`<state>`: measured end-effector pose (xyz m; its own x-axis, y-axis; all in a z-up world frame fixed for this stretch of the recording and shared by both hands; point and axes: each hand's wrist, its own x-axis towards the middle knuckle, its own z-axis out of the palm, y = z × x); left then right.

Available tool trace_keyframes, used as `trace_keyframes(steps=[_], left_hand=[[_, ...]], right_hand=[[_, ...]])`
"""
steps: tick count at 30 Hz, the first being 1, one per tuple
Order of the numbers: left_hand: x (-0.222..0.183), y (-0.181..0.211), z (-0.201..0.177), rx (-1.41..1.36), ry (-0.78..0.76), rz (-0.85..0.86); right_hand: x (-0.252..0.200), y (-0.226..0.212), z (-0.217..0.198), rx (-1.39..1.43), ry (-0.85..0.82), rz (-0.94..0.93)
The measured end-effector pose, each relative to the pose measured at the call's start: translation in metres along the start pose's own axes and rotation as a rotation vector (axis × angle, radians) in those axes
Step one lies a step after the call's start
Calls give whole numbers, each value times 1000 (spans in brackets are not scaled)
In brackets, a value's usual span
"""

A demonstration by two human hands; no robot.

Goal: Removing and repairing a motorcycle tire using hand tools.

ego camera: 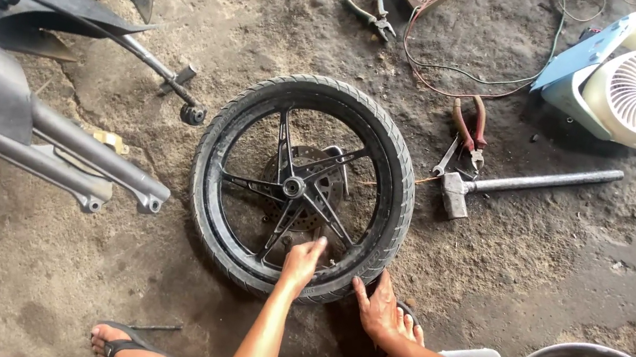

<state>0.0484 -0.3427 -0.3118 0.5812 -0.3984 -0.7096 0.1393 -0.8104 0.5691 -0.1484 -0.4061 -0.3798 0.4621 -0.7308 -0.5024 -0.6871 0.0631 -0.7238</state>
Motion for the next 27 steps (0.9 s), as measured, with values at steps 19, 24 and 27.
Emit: trace_keyframes(steps=[19,24,27], left_hand=[[15,-21,3,-24,-20,28],[-1,-4,-1,95,14,59],[-3,4,-3,-143,69,-127]], right_hand=[[-5,-7,-2,56,42,-7],[-4,-8,-4,33,11,-11],[-4,-8,-4,31,12,4]])
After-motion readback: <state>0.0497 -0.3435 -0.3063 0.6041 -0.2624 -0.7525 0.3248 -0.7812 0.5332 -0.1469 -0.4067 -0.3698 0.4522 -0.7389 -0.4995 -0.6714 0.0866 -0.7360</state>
